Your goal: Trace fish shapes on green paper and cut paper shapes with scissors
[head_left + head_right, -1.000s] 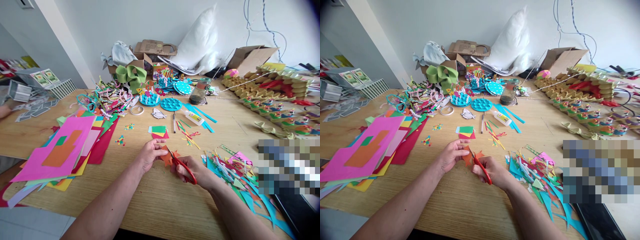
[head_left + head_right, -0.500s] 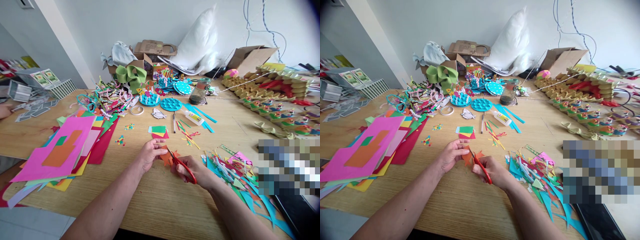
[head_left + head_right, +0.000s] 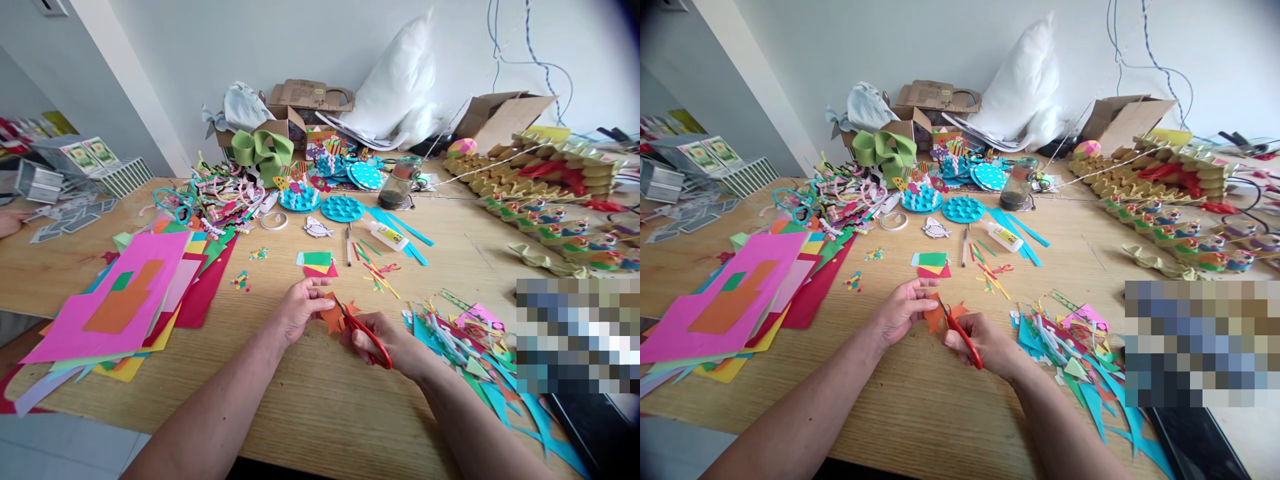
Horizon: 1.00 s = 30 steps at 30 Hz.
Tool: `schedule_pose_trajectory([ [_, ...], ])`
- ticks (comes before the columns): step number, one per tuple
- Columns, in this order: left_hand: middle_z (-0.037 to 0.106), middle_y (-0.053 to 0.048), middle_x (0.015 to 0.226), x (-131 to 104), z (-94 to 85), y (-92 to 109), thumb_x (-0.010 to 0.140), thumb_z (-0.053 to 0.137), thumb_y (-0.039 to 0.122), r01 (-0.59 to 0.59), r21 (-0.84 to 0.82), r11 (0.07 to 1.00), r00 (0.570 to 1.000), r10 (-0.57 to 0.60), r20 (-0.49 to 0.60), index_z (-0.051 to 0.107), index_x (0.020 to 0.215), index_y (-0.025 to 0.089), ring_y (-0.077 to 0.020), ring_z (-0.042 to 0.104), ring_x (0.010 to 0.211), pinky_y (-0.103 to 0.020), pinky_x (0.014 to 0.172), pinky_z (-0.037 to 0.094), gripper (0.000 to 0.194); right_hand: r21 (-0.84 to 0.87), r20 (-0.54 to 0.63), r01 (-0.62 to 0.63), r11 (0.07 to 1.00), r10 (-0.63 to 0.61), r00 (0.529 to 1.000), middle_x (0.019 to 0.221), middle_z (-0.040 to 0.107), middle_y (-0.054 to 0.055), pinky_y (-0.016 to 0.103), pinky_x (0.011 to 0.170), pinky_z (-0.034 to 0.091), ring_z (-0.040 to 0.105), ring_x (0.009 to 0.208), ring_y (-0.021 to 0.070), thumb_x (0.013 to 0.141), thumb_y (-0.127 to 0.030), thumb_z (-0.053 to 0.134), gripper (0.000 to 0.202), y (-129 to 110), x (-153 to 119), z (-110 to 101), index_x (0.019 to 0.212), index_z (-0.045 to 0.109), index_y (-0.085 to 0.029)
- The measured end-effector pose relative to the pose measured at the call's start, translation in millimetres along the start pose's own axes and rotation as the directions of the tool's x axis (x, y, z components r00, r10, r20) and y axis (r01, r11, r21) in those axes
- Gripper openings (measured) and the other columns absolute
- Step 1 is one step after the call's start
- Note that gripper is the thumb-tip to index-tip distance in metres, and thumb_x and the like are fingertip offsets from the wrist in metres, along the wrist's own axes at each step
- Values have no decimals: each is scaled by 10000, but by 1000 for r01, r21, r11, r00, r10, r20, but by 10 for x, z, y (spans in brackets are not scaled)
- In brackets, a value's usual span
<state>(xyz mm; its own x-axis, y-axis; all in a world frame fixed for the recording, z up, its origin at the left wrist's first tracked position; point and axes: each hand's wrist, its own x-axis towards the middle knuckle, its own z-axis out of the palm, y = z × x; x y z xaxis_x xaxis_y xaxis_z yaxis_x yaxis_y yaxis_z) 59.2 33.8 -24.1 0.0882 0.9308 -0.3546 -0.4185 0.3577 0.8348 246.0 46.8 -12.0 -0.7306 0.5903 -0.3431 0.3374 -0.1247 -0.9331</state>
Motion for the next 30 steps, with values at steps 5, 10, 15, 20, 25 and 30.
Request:
schedule_pose_trajectory([
  [5,676,-34,783,-1,5,7,552,776,139,4,1,1000,1000,-4,-2,560,1052,131,-142,628,654,-260,614,466,545,1,2,15,1000,-15,1000,513,455,-32,222,413,251,363,440,80,673,-778,542,630,27,8,2,721,533,-149],
  [10,681,-38,785,-2,12,11,559,772,146,6,2,1000,1000,-6,1,547,1055,131,-148,632,658,-259,606,461,545,4,2,11,1000,-11,1000,527,470,-26,215,412,268,391,456,86,671,-766,561,615,42,3,2,707,514,-154],
  [15,682,-39,781,-2,9,5,558,776,142,3,1,1000,1000,-3,5,542,1066,127,-147,636,660,-260,618,461,559,-1,10,22,1000,-22,1000,538,491,-13,218,418,275,404,464,90,672,-764,563,611,46,-3,-8,692,500,-156],
  [20,685,-44,796,0,-2,-4,552,790,145,13,4,1000,1000,-13,18,552,1065,132,-154,644,669,-256,613,458,565,2,14,22,1000,-23,1000,539,492,-11,217,419,275,403,466,88,676,-762,562,604,49,2,-9,671,479,-163],
  [25,679,-38,785,1,-11,-11,557,790,148,8,0,1000,1000,-8,22,561,1058,138,-150,641,663,-253,611,456,551,-2,15,16,1000,-15,1000,523,479,-20,214,413,268,384,451,79,671,-774,551,612,44,4,0,659,474,-167],
  [30,676,-37,783,8,-16,-16,544,804,160,4,-7,1000,1000,-4,23,563,1055,137,-156,642,672,-255,613,458,566,-6,10,17,1000,-17,1000,533,472,-19,217,409,257,378,456,80,677,-768,551,608,35,4,3,673,488,-164],
])
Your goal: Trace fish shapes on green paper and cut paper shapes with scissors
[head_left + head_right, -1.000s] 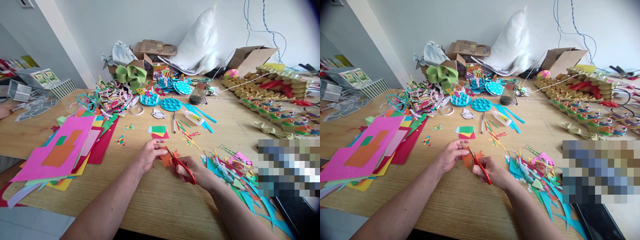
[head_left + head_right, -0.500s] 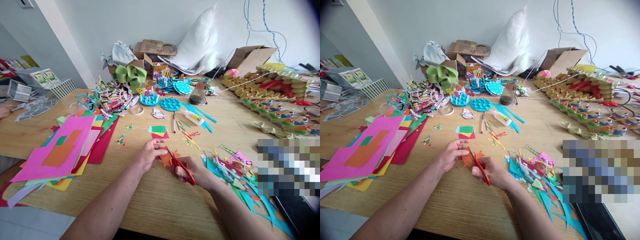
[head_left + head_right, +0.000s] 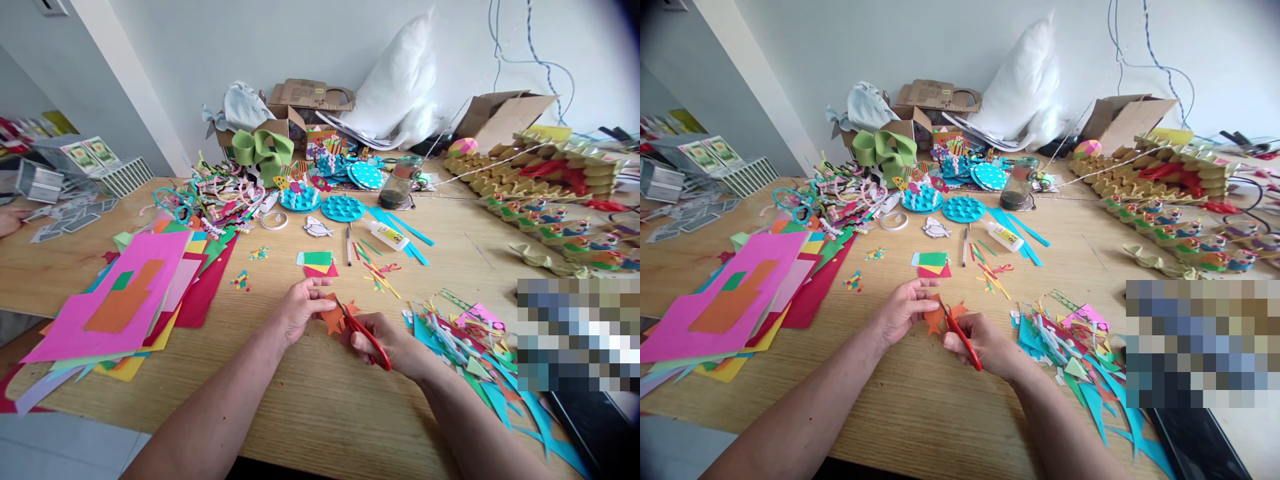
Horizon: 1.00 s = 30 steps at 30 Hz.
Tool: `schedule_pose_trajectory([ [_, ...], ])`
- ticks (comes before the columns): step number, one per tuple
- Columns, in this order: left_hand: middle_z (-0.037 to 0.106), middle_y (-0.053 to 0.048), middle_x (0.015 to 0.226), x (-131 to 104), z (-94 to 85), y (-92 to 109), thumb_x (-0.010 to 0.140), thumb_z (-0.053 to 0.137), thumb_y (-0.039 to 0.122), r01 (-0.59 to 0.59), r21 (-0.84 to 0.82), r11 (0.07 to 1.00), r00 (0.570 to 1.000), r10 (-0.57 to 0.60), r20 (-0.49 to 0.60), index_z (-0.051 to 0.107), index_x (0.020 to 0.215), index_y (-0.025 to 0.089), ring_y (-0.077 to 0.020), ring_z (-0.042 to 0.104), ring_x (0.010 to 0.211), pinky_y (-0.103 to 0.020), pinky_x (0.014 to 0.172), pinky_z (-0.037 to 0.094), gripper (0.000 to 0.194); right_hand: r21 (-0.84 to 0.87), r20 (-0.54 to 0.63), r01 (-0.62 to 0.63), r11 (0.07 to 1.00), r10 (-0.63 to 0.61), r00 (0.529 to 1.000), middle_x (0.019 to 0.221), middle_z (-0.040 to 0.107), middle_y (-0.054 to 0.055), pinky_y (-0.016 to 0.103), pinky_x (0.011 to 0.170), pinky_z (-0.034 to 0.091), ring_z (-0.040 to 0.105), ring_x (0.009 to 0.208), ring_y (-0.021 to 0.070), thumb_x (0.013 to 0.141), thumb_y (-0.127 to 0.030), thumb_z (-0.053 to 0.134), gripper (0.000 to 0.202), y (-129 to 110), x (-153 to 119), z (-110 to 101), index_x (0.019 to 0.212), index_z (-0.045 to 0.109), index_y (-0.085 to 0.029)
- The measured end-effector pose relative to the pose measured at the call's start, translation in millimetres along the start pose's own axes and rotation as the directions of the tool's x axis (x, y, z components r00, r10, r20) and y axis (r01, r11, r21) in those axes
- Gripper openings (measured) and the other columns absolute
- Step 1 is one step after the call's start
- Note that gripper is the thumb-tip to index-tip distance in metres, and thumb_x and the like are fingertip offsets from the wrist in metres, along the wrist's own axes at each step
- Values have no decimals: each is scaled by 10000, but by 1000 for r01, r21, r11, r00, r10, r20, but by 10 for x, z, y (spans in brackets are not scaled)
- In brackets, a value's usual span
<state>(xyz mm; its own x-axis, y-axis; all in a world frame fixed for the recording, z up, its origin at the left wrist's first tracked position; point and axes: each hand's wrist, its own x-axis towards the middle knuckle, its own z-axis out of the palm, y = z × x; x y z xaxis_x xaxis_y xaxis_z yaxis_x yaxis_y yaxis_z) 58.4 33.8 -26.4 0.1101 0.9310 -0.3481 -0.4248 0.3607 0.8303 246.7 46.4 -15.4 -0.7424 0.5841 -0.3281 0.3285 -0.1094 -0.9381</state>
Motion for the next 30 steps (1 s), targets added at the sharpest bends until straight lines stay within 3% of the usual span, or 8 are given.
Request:
schedule_pose_trajectory([
  [30,637,5,698,-29,39,33,556,755,121,2,16,1000,1000,-2,-26,555,1043,128,-127,601,622,-253,609,434,527,20,-7,15,1000,-15,1000,537,433,-27,218,408,242,358,457,77,692,-749,560,593,6,-6,0,677,489,-161],
])
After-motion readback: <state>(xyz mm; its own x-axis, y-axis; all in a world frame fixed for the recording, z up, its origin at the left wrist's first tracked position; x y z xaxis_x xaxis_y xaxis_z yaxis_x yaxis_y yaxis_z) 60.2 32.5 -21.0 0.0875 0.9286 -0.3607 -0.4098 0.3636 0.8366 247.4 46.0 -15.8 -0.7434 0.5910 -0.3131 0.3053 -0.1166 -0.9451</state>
